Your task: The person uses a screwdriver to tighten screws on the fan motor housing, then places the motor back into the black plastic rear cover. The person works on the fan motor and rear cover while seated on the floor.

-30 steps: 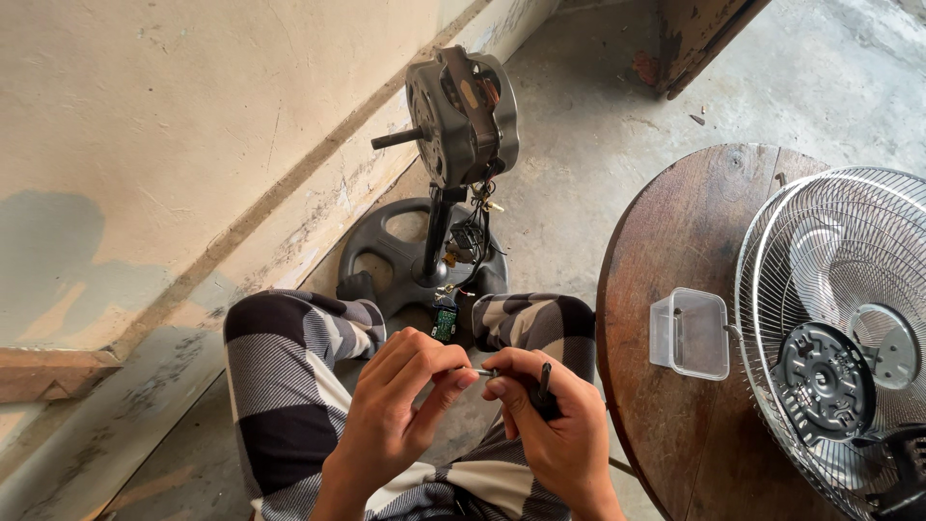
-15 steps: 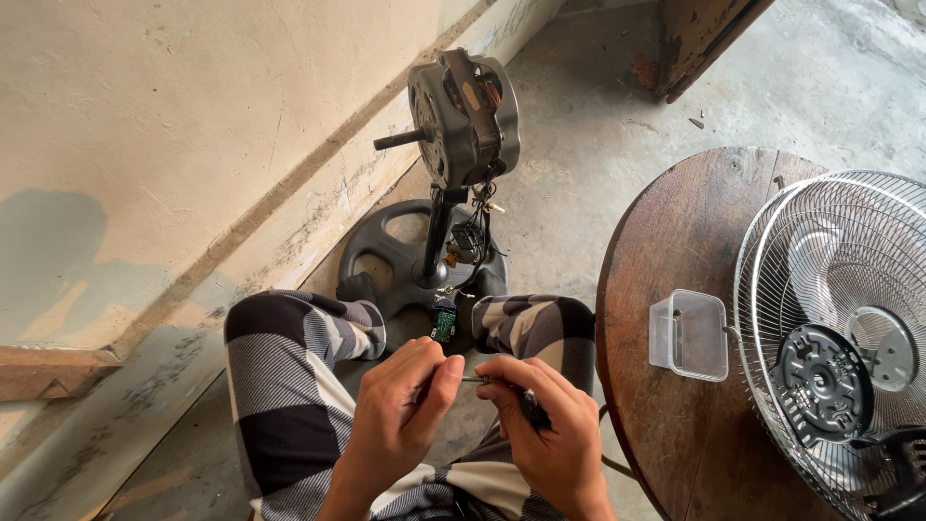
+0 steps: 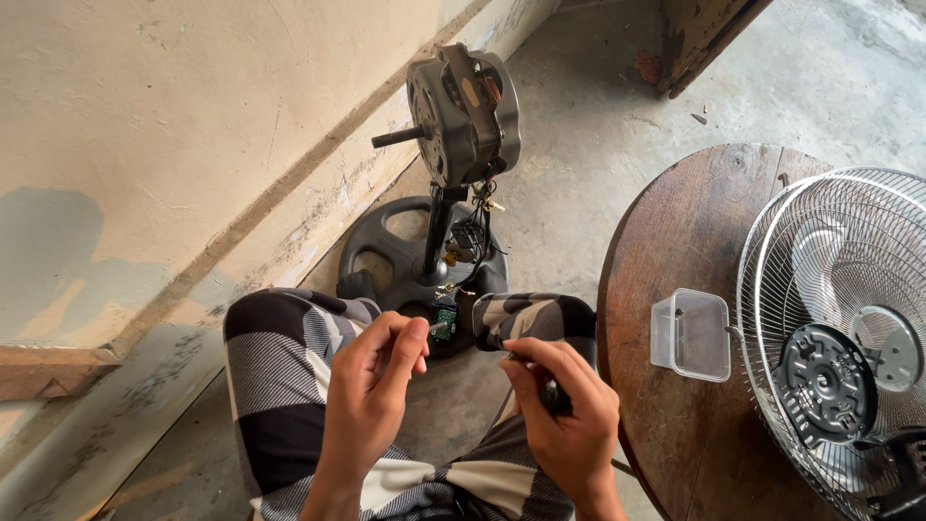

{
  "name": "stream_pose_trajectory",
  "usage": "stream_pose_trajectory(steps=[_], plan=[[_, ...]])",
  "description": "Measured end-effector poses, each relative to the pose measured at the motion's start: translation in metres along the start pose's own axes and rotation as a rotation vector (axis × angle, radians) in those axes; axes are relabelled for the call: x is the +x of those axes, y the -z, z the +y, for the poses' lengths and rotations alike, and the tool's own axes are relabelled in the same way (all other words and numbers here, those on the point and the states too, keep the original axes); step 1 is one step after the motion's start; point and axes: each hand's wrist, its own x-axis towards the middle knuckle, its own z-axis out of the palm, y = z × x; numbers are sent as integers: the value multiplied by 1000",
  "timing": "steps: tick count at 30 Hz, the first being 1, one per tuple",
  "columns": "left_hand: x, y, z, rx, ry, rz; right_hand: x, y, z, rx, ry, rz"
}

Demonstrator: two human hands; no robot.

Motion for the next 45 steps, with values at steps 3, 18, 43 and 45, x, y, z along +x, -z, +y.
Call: stream_pose_trajectory(steps=[3, 18, 43, 45], plan=[[12, -10, 1, 0, -196, 74, 7, -3, 7, 123, -77, 7], [101, -45, -22, -116, -217, 279, 76, -21, 82, 531, -413, 139], [166, -74, -54, -64, -278, 320, 170, -51, 147, 443, -314, 19], [166, -73, -55, -43, -310, 289, 175, -51, 149, 433, -253, 10]])
